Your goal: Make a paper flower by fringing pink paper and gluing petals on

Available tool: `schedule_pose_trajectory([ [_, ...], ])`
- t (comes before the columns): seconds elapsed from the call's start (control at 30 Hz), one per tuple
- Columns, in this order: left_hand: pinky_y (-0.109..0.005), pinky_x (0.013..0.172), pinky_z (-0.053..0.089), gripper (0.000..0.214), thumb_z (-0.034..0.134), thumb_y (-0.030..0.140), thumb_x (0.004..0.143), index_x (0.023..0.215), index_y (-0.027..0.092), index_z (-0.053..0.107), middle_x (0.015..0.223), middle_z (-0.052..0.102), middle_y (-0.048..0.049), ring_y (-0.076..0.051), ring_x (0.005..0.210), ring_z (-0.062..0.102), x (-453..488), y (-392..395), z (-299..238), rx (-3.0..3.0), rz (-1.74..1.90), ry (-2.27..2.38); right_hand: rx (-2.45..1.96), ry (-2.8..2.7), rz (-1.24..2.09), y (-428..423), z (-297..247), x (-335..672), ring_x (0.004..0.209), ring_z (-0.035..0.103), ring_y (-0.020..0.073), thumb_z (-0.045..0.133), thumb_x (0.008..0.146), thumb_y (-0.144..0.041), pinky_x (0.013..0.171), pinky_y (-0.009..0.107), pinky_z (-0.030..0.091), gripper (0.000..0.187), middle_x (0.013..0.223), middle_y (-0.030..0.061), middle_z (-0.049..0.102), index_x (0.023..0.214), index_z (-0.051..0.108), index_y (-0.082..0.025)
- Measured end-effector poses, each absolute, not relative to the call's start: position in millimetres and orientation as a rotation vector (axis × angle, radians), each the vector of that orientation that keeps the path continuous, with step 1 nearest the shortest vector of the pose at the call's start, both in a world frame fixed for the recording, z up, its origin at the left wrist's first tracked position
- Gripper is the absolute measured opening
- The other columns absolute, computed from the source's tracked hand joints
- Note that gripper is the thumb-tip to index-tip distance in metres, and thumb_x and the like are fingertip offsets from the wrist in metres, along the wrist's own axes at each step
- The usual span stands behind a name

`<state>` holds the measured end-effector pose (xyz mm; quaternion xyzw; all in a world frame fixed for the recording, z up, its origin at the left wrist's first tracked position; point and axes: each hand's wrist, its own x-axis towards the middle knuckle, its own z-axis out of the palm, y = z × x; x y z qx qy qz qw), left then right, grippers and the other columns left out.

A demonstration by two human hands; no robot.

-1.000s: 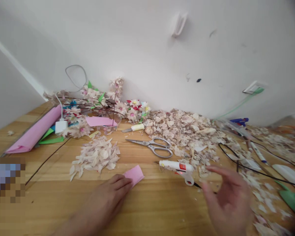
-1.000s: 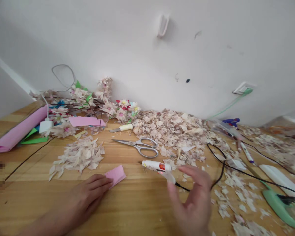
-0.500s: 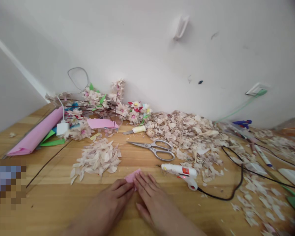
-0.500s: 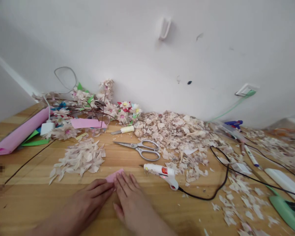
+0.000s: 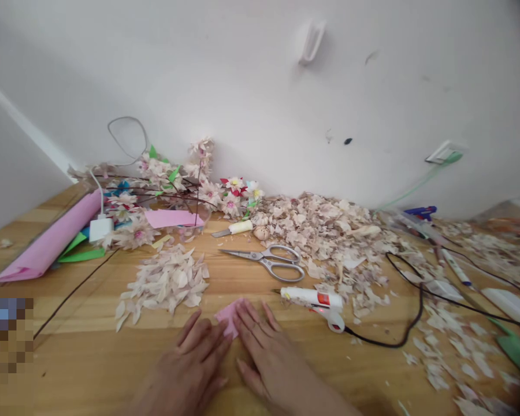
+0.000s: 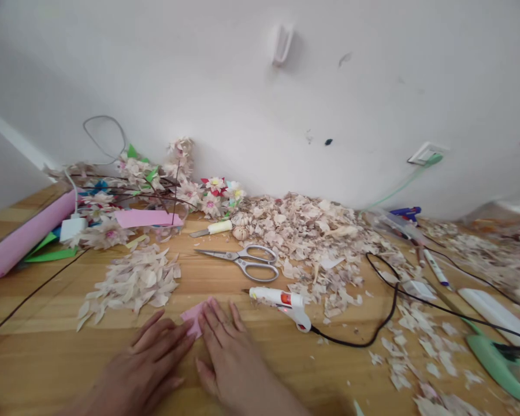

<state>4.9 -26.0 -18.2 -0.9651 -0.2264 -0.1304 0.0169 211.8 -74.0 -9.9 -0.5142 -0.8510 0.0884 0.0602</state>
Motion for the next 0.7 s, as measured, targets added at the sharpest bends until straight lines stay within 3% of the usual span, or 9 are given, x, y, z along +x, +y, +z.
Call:
schedule_pose_trajectory([
  [0.23, -0.041, 0.101, 0.037, 0.037, 0.051, 0.037, 0.083, 0.117, 0.024, 0.055, 0.115, 0.064, -0.0031, -0.022, 0.104, 0.056, 9.1, -24.5, -14.0, -2.988, -0.57, -0.726, -1.651, -2.326, 0.078, -70.7, -7.0, 219.8, 0.134, 0.012, 0.0251, 0.034, 0.084, -0.01, 0.105, 0.053, 0.025, 0.062, 0.146, 0.0086, 0.022, 0.141, 0.011, -0.014],
  [0.4, -0.042, 0.098, 0.042, 0.028, 0.05, 0.026, 0.084, 0.111, 0.022, 0.059, 0.108, 0.067, -0.0029, -0.021, 0.099, 0.06, 17.6, -25.3, 3.9, -3.058, -0.576, -0.727, -1.664, -2.33, 0.195, -74.5, -19.1, 219.5, 0.13, 0.026, 0.0239, 0.037, 0.083, -0.01, 0.103, 0.046, 0.035, 0.06, 0.142, 0.0112, 0.031, 0.14, 0.019, -0.014],
  [0.47, -0.039, 0.098, 0.042, 0.037, 0.05, 0.027, 0.085, 0.121, 0.021, 0.051, 0.116, 0.063, -0.0045, -0.021, 0.107, 0.057, 18.8, -26.6, 1.2, -3.099, -0.575, -0.701, -1.648, -2.34, 0.203, -75.7, -24.2, 219.8, 0.13, 0.028, 0.0236, 0.037, 0.083, -0.009, 0.102, 0.045, 0.036, 0.06, 0.142, 0.0108, 0.031, 0.14, 0.02, -0.015],
  [0.57, -0.036, 0.097, 0.042, 0.064, 0.053, 0.031, 0.082, 0.138, 0.021, 0.023, 0.132, 0.048, -0.0081, -0.023, 0.12, 0.046, 17.5, -28.6, -11.5, -3.17, -0.556, -0.693, -1.632, -2.365, 0.181, -76.5, -27.0, 220.6, 0.131, 0.025, 0.024, 0.039, 0.083, -0.01, 0.103, 0.044, 0.036, 0.059, 0.142, 0.0109, 0.029, 0.139, 0.021, -0.013],
  [0.7, -0.039, 0.097, 0.042, 0.088, 0.059, 0.037, 0.076, 0.14, 0.021, 0.0, 0.138, 0.037, -0.0111, -0.027, 0.122, 0.042, 14.7, -32.0, -17.8, -3.246, -0.451, -0.709, -1.647, -2.423, 0.177, -76.7, -21.9, 219.9, 0.131, 0.023, 0.0242, 0.041, 0.082, -0.013, 0.104, 0.043, 0.034, 0.059, 0.142, 0.0131, 0.029, 0.138, 0.023, -0.009],
])
